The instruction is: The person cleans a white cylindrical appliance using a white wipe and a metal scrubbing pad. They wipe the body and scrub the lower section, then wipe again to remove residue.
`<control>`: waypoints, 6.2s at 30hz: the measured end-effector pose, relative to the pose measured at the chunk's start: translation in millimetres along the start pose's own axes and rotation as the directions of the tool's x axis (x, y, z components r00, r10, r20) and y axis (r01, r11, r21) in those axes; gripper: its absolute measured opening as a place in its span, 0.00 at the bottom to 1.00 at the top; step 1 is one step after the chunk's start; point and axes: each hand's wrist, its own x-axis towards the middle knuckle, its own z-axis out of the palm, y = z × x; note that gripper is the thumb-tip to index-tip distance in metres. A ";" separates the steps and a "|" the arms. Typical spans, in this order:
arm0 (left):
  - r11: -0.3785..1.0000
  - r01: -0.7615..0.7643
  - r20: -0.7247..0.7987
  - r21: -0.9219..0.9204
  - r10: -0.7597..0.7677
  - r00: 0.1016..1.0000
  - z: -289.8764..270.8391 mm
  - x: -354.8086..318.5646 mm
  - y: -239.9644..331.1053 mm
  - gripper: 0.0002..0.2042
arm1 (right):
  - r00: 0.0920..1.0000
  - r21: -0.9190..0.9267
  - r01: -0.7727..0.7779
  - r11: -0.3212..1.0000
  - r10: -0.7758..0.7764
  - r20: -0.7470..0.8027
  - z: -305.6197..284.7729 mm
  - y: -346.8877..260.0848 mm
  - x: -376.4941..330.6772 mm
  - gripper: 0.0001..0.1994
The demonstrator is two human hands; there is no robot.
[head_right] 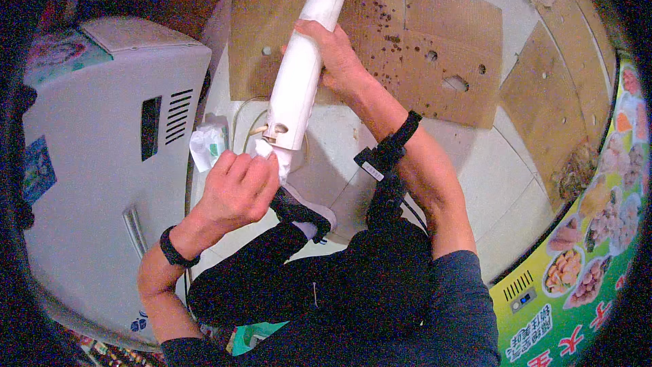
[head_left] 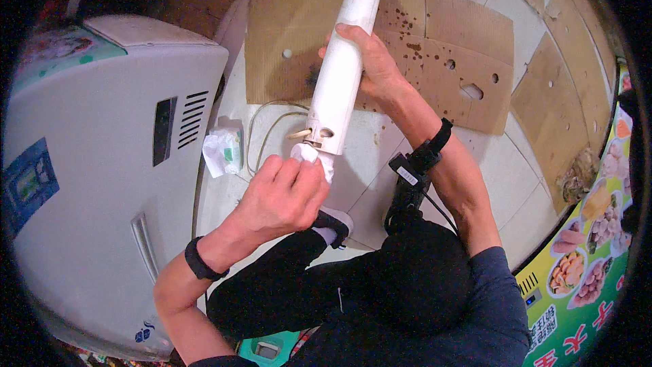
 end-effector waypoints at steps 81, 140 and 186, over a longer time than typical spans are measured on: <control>0.367 0.275 0.167 -0.889 -0.299 0.939 38.2 61.9 -24.1 0.12 | 0.969 0.168 -0.036 0.985 -0.007 0.245 -70.5 -24.1 -15.5 0.28; 0.447 0.016 -0.209 -0.894 -0.448 0.869 -17.1 109.1 -0.2 0.22 | 0.916 0.710 -0.172 0.683 -0.153 0.370 -105.4 -100.2 -8.8 0.27; 0.632 -0.013 -0.261 -0.775 -0.302 0.917 53.5 168.4 -18.9 0.12 | 0.996 0.129 0.055 0.990 -0.063 0.063 -108.1 -37.8 -36.3 0.27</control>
